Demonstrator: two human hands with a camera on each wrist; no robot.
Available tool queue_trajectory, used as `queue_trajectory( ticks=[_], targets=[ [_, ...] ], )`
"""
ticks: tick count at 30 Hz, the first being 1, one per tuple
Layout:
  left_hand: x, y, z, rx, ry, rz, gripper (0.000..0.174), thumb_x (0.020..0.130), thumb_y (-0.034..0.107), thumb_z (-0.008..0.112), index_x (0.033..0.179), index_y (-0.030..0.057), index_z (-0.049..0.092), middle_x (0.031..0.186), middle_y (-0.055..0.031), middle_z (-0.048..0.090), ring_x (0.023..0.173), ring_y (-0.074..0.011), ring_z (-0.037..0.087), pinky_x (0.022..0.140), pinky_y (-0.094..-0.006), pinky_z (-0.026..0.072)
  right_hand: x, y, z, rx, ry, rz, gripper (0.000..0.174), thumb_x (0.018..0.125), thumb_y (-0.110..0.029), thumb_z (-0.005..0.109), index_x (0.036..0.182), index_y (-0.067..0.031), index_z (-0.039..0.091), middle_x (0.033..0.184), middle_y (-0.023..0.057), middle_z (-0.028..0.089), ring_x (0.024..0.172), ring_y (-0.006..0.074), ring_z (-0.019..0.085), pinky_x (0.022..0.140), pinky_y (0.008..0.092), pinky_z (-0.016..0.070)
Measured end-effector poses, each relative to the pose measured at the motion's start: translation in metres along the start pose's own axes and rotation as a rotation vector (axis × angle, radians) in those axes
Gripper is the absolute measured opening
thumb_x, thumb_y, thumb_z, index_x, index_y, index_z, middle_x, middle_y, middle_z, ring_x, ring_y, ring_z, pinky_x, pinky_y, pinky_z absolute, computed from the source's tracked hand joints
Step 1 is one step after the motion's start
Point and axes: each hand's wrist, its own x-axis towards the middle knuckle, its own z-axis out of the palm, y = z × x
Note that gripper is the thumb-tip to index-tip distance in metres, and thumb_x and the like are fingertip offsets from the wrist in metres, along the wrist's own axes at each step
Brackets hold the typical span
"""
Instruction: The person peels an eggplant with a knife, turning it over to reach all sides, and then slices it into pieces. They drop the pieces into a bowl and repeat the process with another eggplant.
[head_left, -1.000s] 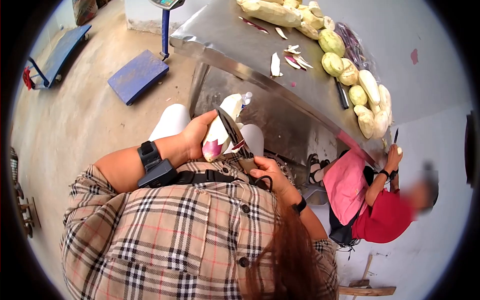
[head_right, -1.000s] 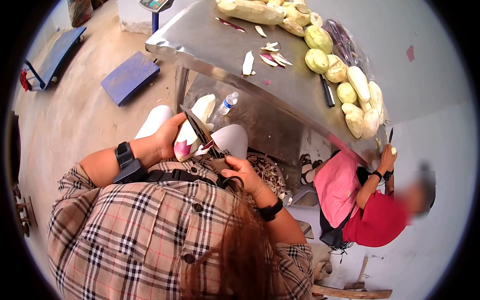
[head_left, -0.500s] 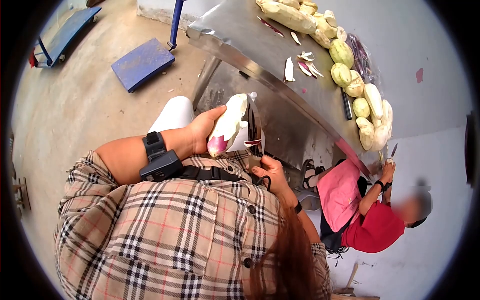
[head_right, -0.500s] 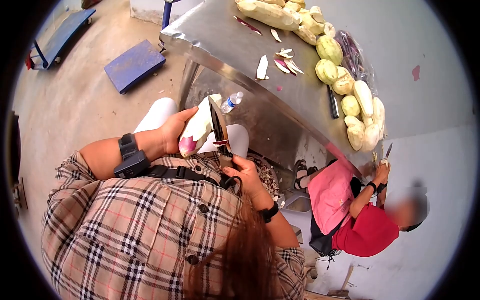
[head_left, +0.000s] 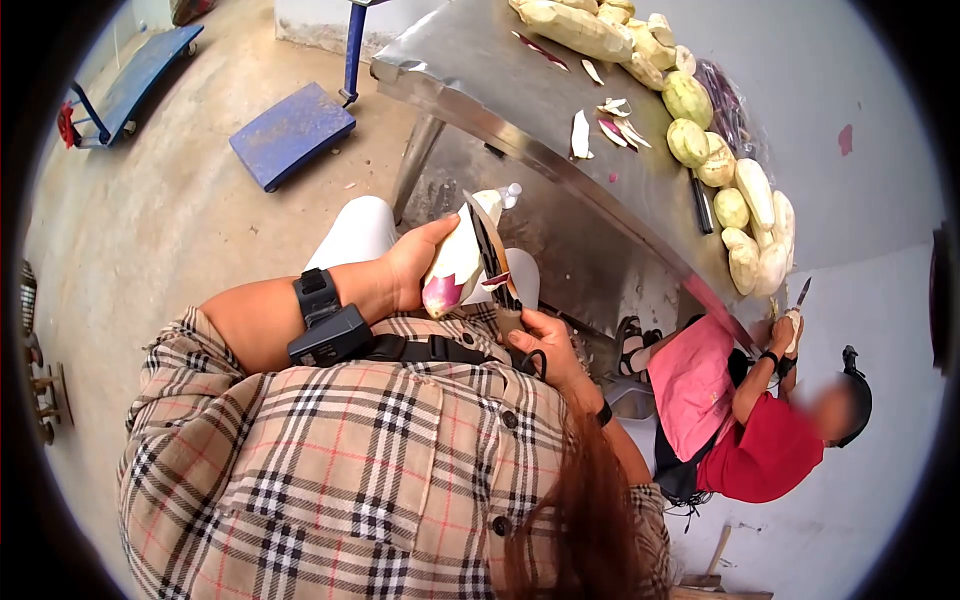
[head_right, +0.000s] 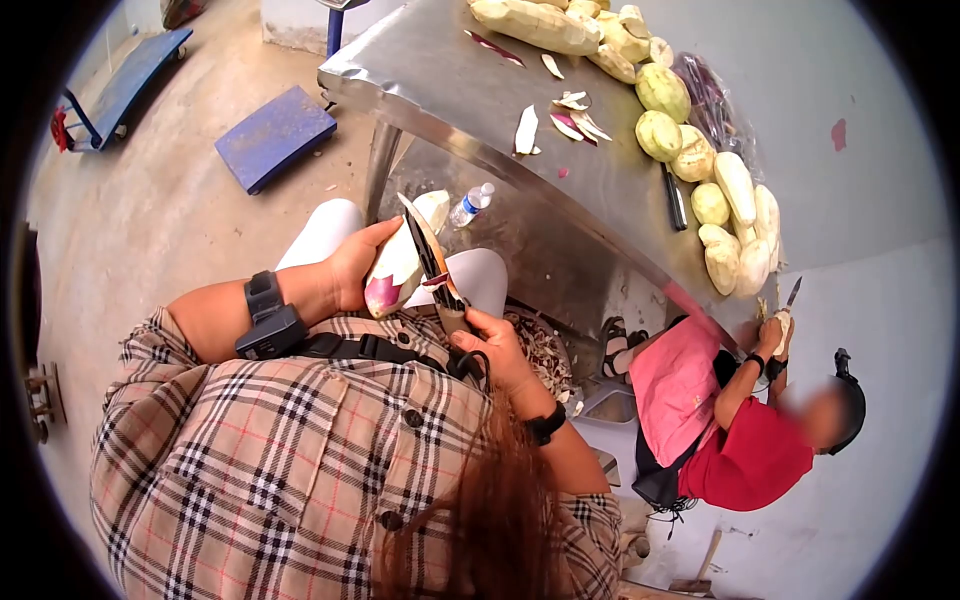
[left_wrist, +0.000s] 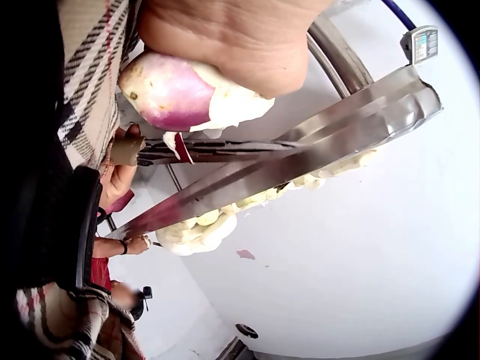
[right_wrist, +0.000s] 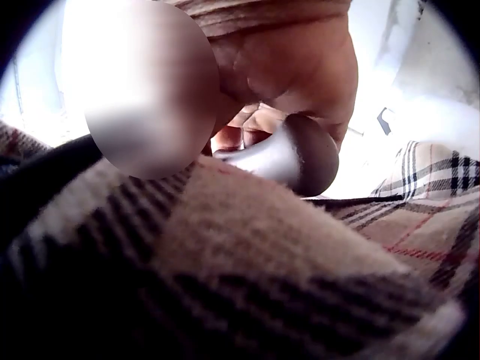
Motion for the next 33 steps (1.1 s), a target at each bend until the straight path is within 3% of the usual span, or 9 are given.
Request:
queue_trajectory(
  ticks=[8,23,27,33],
  targets=[
    [0.007,0.000,-0.006,-0.007,-0.043,-0.002,0.039,0.091,0.037,0.037,0.102,0.0048,0.056,0.094,-0.0107,0.062,0.081,-0.0237,0.061,0.075,-0.0357,0.0481,0.000,0.008,-0.004,0.056,-0.018,0.064,0.027,0.087,-0.024,0.054,0.086,0.0027,0.051,0.074,-0.0057,0.044,0.067,0.0033,0.037,0.058,0.0178,0.0336],
    [0.006,-0.002,-0.004,0.015,-0.034,0.000,0.041,0.091,0.038,0.036,0.105,0.0051,0.055,0.095,-0.0108,0.062,0.081,-0.0235,0.061,0.074,-0.0357,0.0482,-0.001,0.004,-0.004,0.006,-0.020,0.059,0.028,0.087,-0.022,0.053,0.097,0.0046,0.054,0.081,-0.0028,0.052,0.072,0.0040,0.044,0.063,0.0182,0.0383],
    [-0.004,-0.001,0.006,0.009,-0.125,0.011,0.041,0.091,0.039,0.037,0.106,0.0055,0.055,0.093,-0.0098,0.063,0.076,-0.0219,0.061,0.069,-0.0337,0.0485,-0.001,-0.002,-0.001,0.110,0.006,0.053,0.027,0.089,-0.024,0.048,0.096,0.0021,0.052,0.080,0.0027,0.057,0.070,0.0066,0.049,0.064,0.0200,0.0405],
    [-0.001,0.001,0.002,0.014,-0.189,0.045,0.042,0.090,0.040,0.037,0.106,0.0053,0.054,0.090,-0.0108,0.062,0.075,-0.0240,0.060,0.069,-0.0356,0.0483,-0.007,-0.005,0.001,0.216,0.061,-0.019,0.029,0.088,-0.028,0.051,0.093,0.0004,0.049,0.075,0.0035,0.054,0.067,0.0082,0.048,0.061,0.0203,0.0394]
  ],
)
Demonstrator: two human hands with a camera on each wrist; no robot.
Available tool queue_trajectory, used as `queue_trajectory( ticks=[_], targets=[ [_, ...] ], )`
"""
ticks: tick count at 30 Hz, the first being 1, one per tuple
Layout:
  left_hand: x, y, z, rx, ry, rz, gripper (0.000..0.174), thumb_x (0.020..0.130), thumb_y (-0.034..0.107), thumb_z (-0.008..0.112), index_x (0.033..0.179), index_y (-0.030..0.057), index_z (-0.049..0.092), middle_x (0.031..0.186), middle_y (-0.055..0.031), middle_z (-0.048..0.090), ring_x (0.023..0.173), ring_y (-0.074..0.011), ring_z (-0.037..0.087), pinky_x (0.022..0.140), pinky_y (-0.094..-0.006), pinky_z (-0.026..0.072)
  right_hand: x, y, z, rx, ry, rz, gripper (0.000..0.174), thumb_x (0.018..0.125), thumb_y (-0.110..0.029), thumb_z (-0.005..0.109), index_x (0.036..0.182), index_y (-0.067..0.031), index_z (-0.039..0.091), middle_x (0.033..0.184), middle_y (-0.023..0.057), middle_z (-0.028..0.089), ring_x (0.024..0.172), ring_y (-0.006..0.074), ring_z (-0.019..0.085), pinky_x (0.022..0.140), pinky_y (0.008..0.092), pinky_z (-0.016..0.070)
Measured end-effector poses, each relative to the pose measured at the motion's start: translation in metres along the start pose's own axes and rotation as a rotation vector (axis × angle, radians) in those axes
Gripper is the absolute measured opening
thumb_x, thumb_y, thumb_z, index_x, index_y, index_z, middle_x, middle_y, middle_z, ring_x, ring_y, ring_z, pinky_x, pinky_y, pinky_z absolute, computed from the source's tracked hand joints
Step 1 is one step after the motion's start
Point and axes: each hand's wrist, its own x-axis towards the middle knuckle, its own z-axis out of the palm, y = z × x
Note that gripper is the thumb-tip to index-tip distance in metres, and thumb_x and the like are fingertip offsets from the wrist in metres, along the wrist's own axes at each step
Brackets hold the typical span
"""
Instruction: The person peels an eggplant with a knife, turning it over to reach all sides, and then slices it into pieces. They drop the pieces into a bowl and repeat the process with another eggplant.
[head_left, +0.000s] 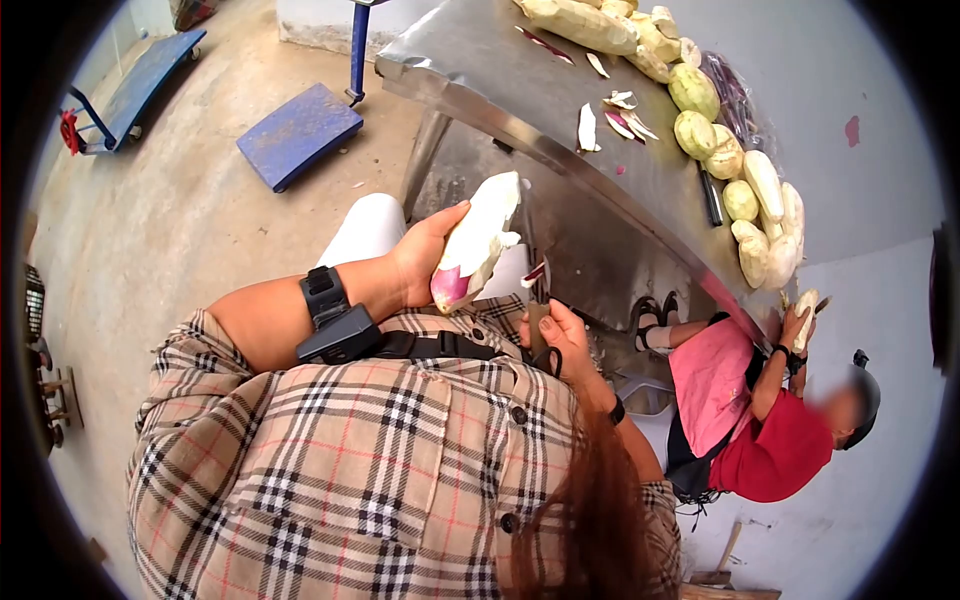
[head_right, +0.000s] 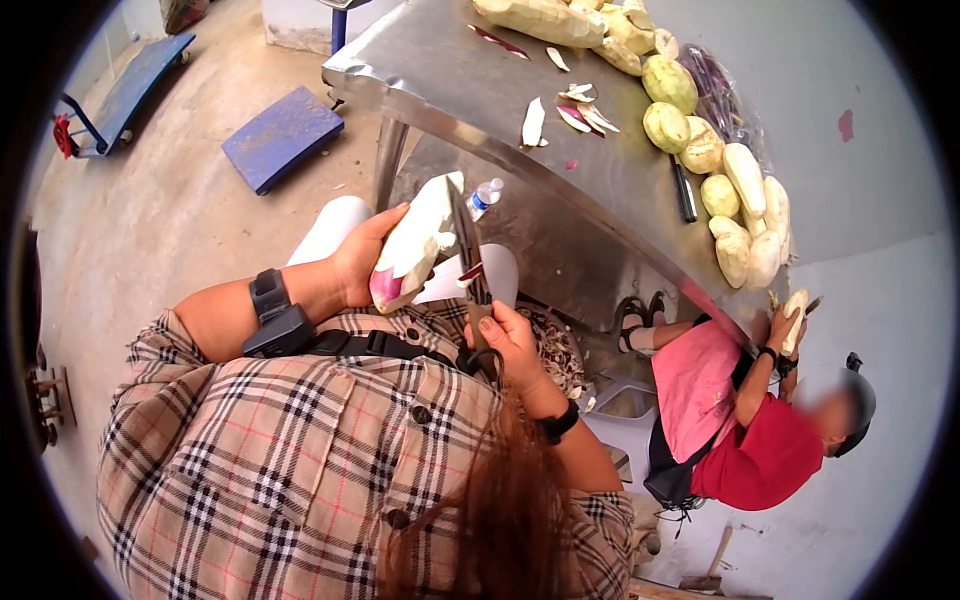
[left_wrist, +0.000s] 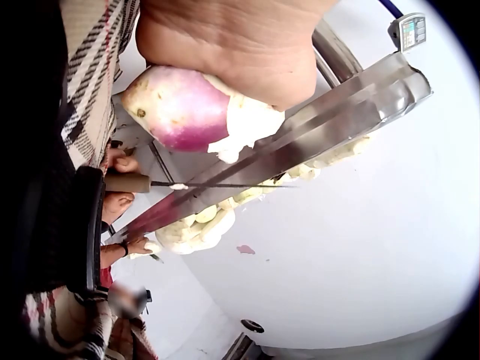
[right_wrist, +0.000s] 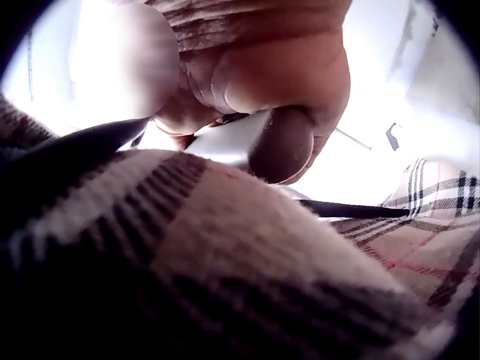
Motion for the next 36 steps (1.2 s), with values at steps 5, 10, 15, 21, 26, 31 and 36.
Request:
queue_trajectory(
  ticks=[5,10,15,21,26,31,36],
  targets=[
    [0.007,-0.001,-0.010,-0.037,-0.057,0.027,0.043,0.090,0.041,0.036,0.108,0.0050,0.053,0.092,-0.0119,0.062,0.078,-0.0257,0.059,0.071,-0.0369,0.0478,0.000,-0.002,-0.006,0.026,-0.077,-0.038,0.030,0.084,-0.027,0.058,0.092,-0.0002,0.048,0.074,0.0026,0.051,0.064,0.0081,0.047,0.060,0.0205,0.0401],
    [0.003,0.001,-0.003,-0.066,-0.047,0.018,0.046,0.089,0.044,0.038,0.108,0.0052,0.053,0.092,-0.0117,0.062,0.079,-0.0260,0.059,0.073,-0.0374,0.0476,0.000,-0.010,0.000,-0.061,0.016,-0.024,0.022,0.083,-0.020,0.059,0.091,-0.0015,0.049,0.073,0.0015,0.050,0.062,0.0078,0.046,0.057,0.0214,0.0402],
    [0.002,0.002,-0.002,-0.019,-0.058,0.016,0.045,0.087,0.045,0.043,0.107,0.0063,0.053,0.091,-0.0097,0.062,0.076,-0.0236,0.060,0.068,-0.0370,0.0482,-0.003,-0.012,0.002,-0.032,0.052,-0.077,0.020,0.084,-0.020,0.057,0.091,-0.0032,0.049,0.071,0.0013,0.050,0.062,0.0073,0.045,0.053,0.0208,0.0395],
    [0.003,0.001,-0.004,0.016,-0.006,0.026,0.044,0.085,0.046,0.046,0.106,0.0072,0.054,0.089,-0.0087,0.062,0.073,-0.0228,0.060,0.064,-0.0368,0.0483,-0.014,-0.028,0.005,-0.025,0.009,0.001,0.021,0.084,-0.023,0.056,0.092,-0.0047,0.049,0.069,0.0012,0.049,0.062,0.0072,0.045,0.048,0.0198,0.0368],
    [0.003,0.001,-0.003,0.047,0.020,0.029,0.045,0.084,0.046,0.047,0.105,0.0071,0.054,0.088,-0.0091,0.062,0.074,-0.0241,0.060,0.065,-0.0372,0.0481,-0.026,-0.034,0.009,-0.077,-0.053,-0.074,0.025,0.084,-0.024,0.058,0.092,-0.0024,0.050,0.072,0.0015,0.049,0.065,0.0074,0.045,0.056,0.0210,0.0373],
    [0.004,0.001,-0.003,0.039,0.036,0.016,0.046,0.084,0.047,0.047,0.105,0.0064,0.054,0.088,-0.0104,0.062,0.075,-0.0253,0.059,0.067,-0.0378,0.0478,-0.047,-0.041,0.023,-0.079,0.075,-0.034,0.018,0.086,-0.018,0.057,0.093,-0.0023,0.050,0.074,-0.0011,0.049,0.067,0.0064,0.043,0.063,0.0205,0.0377],
    [0.001,0.001,-0.001,0.061,0.047,0.017,0.048,0.085,0.045,0.046,0.108,0.0038,0.054,0.093,-0.0133,0.061,0.080,-0.0280,0.060,0.071,-0.0386,0.0484,-0.064,-0.035,0.021,0.000,0.126,-0.012,0.016,0.086,-0.015,0.055,0.094,-0.0028,0.050,0.084,-0.0005,0.050,0.076,0.0059,0.045,0.069,0.0209,0.0390]
  ],
)
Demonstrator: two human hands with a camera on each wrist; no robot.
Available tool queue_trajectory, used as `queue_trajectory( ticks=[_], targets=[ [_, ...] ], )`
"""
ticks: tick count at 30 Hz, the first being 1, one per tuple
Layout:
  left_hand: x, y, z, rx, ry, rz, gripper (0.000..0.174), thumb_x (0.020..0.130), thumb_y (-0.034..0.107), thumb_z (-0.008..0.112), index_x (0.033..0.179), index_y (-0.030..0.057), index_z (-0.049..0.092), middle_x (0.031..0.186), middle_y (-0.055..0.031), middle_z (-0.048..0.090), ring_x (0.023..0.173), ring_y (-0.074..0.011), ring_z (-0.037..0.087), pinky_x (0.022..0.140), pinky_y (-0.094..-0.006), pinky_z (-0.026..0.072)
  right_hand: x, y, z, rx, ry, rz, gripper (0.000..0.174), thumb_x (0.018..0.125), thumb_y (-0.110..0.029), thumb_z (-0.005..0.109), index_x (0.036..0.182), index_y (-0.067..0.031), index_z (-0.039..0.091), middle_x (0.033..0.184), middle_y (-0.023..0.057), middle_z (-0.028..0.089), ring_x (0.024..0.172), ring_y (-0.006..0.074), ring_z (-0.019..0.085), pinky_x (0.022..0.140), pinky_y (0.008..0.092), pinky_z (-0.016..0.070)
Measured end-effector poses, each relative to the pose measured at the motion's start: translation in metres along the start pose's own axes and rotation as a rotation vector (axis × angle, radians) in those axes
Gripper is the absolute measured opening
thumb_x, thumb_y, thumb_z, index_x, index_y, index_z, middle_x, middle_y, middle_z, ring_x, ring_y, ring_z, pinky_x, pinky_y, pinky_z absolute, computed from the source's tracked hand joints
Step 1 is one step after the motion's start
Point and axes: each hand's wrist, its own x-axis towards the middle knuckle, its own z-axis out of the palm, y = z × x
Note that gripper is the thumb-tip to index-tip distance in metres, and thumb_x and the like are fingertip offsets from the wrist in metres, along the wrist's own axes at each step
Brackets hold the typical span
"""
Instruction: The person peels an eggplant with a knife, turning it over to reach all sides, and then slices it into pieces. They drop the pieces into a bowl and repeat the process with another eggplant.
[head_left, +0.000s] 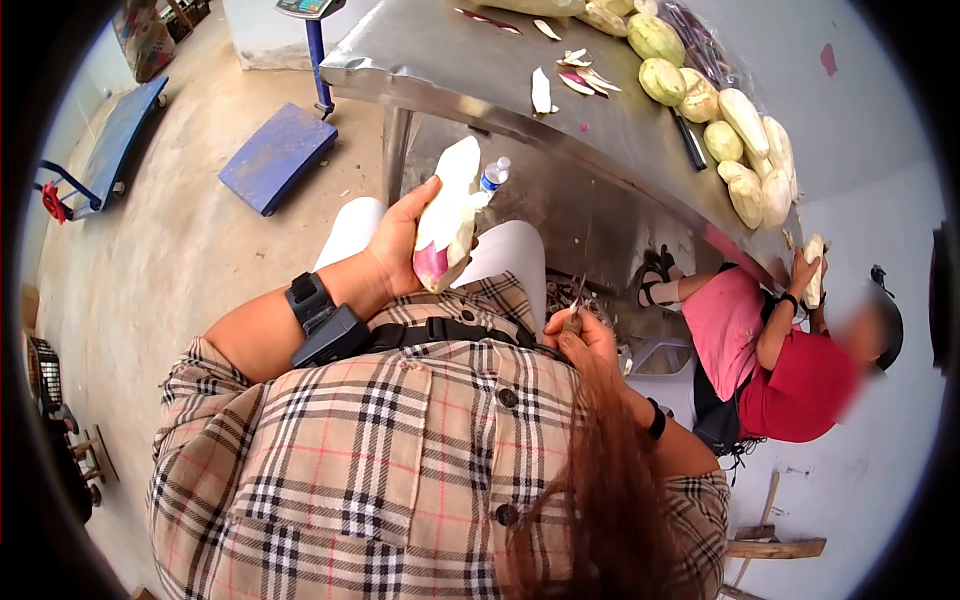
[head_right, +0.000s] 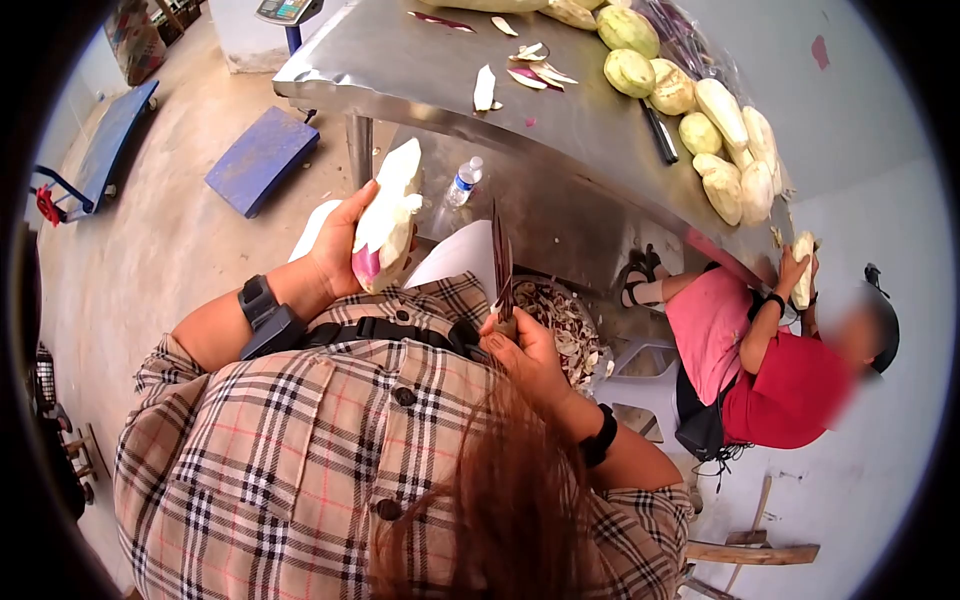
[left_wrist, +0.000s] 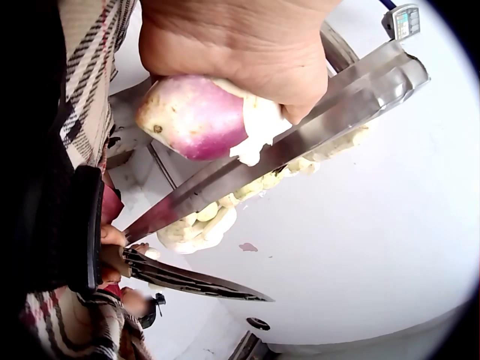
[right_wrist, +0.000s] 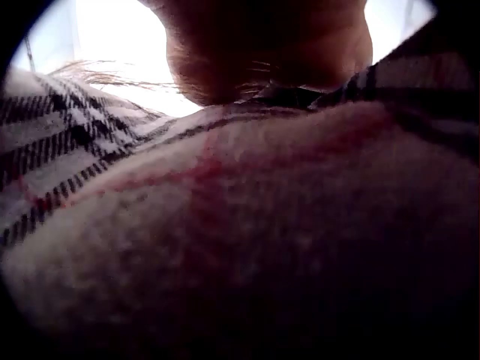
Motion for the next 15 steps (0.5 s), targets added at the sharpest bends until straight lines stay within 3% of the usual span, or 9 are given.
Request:
queue_trajectory(
  ticks=[2,5,11,15],
  targets=[
    [0.000,0.001,-0.001,0.000,-0.020,-0.004,0.048,0.085,0.046,0.046,0.108,0.0039,0.054,0.092,-0.0135,0.061,0.080,-0.0282,0.060,0.071,-0.0386,0.0485,-0.001,0.001,-0.003,0.011,-0.017,0.009,0.020,0.082,-0.016,0.059,0.095,-0.0036,0.050,0.091,0.0001,0.049,0.081,0.0065,0.046,0.074,0.0217,0.0394],
    [-0.003,0.002,0.000,-0.011,-0.020,0.005,0.048,0.085,0.046,0.045,0.108,0.0038,0.054,0.092,-0.0135,0.061,0.079,-0.0283,0.060,0.071,-0.0388,0.0485,-0.003,-0.001,-0.004,0.120,-0.140,0.039,0.026,0.078,-0.018,0.063,0.096,-0.0048,0.049,0.090,-0.0004,0.049,0.081,0.0070,0.046,0.075,0.0223,0.0397],
    [-0.003,0.003,-0.001,0.007,-0.038,0.018,0.049,0.085,0.046,0.045,0.108,0.0037,0.054,0.092,-0.0137,0.061,0.079,-0.0283,0.060,0.070,-0.0393,0.0487,-0.003,0.007,-0.004,0.027,0.013,0.086,0.030,0.076,-0.015,0.066,0.098,-0.0060,0.048,0.085,-0.0016,0.050,0.076,0.0072,0.047,0.072,0.0214,0.0405],
    [-0.002,0.002,-0.001,0.014,-0.039,0.017,0.049,0.086,0.046,0.044,0.108,0.0035,0.054,0.092,-0.0137,0.061,0.079,-0.0284,0.060,0.070,-0.0393,0.0488,0.001,0.019,-0.011,0.128,0.050,0.027,0.024,0.079,-0.010,0.061,0.098,-0.0051,0.047,0.080,0.0008,0.052,0.069,0.0092,0.050,0.066,0.0231,0.0429]
  ],
)
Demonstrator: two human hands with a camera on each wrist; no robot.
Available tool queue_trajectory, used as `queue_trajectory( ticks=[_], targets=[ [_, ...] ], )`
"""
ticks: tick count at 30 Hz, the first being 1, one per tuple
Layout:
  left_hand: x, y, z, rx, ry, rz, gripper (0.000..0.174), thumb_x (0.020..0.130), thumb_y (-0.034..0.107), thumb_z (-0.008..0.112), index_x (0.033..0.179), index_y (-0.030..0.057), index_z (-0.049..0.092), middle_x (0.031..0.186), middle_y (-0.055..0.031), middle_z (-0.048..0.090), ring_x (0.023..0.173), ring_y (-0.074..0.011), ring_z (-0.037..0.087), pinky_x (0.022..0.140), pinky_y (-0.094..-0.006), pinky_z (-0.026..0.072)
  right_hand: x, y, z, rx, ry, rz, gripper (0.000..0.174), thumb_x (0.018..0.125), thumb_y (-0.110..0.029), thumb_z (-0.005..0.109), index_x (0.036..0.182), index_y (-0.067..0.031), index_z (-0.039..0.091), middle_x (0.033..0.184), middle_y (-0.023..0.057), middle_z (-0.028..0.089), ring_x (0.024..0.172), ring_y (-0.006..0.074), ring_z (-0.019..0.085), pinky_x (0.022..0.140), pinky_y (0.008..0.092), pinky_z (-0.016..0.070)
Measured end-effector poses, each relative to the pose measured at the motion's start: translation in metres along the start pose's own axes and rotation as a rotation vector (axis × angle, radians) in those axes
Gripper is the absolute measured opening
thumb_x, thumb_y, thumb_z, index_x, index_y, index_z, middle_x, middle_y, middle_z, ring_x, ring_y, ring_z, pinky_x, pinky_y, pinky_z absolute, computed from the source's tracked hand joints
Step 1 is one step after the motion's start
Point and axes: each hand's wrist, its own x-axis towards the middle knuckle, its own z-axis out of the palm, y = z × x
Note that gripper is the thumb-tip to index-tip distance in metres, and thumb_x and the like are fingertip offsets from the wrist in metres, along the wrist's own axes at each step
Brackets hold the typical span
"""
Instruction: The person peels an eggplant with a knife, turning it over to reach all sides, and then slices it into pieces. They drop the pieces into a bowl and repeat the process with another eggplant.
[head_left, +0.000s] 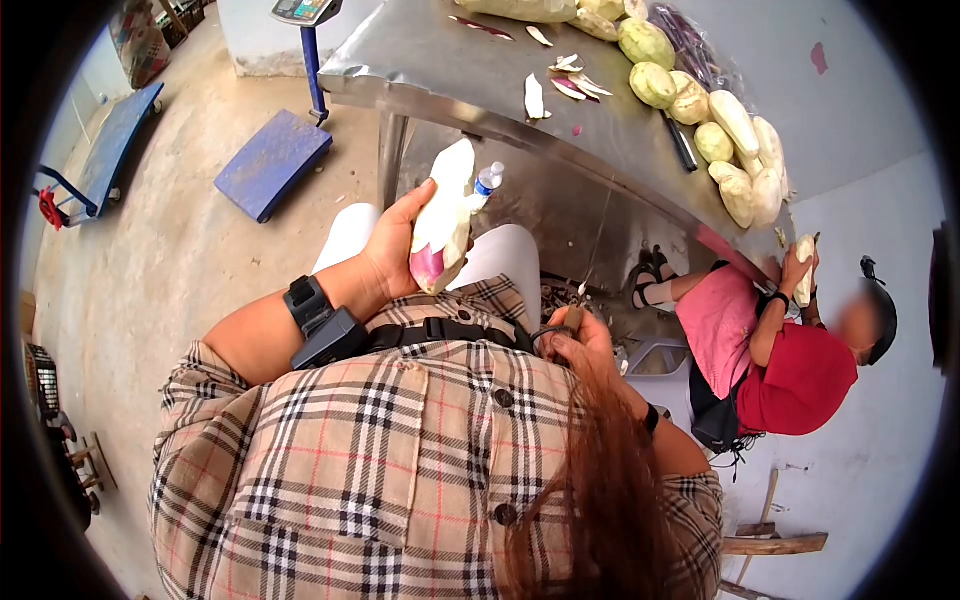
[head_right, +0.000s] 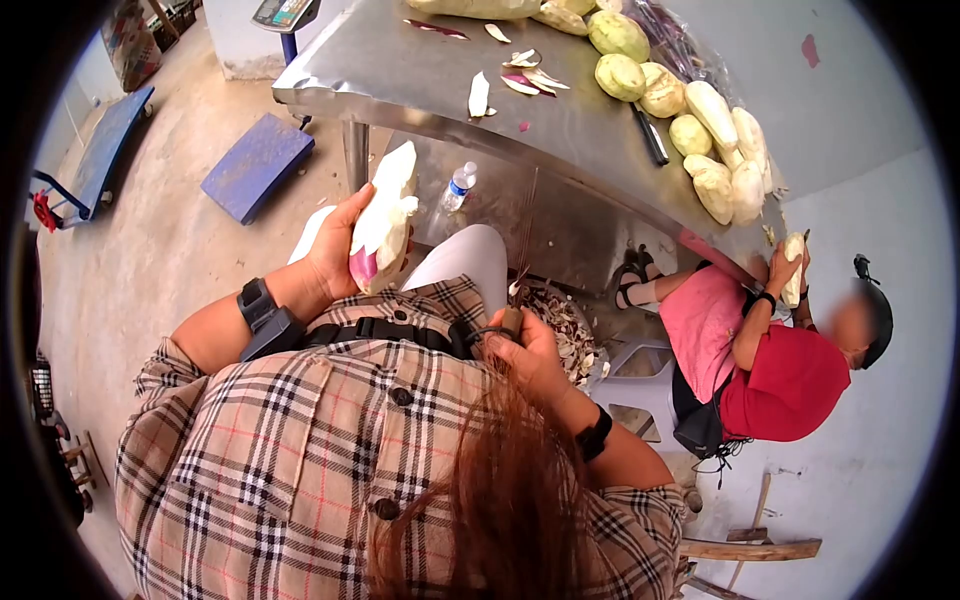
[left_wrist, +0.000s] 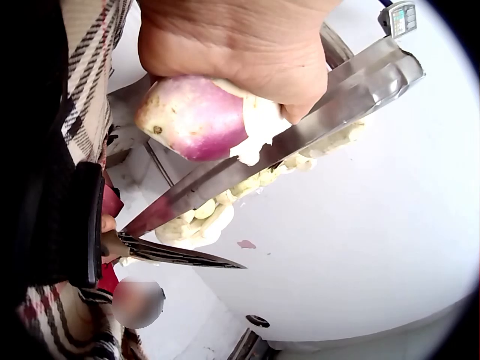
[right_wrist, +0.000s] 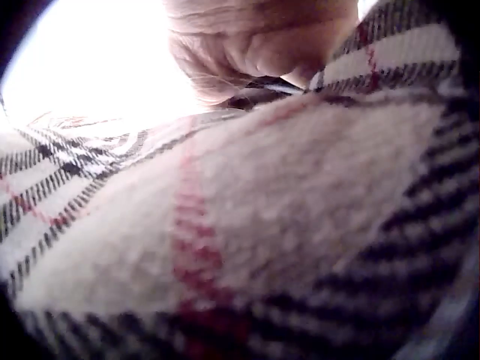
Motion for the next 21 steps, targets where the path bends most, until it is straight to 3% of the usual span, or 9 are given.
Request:
queue_trajectory(
  ticks=[5,21],
  targets=[
    [0.0008,0.0004,-0.0012,-0.016,-0.014,-0.013,0.048,0.086,0.045,0.045,0.107,0.0032,0.054,0.091,-0.0134,0.061,0.078,-0.0285,0.060,0.070,-0.0390,0.0488,0.0053,-0.0011,-0.0031,0.161,-0.002,0.001,0.019,0.082,-0.007,0.058,0.096,-0.0043,0.046,0.074,0.0049,0.053,0.062,0.0127,0.052,0.058,0.0258,0.0437],
    [0.0009,0.0002,0.0009,-0.003,0.001,-0.008,0.047,0.086,0.044,0.044,0.108,0.0036,0.053,0.092,-0.0136,0.061,0.079,-0.0295,0.060,0.072,-0.0390,0.0490,0.0086,-0.0067,-0.0078,0.147,0.089,-0.073,0.026,0.075,-0.007,0.062,0.095,-0.0015,0.047,0.073,0.0039,0.052,0.061,0.0128,0.051,0.059,0.0244,0.0428]
  ],
)
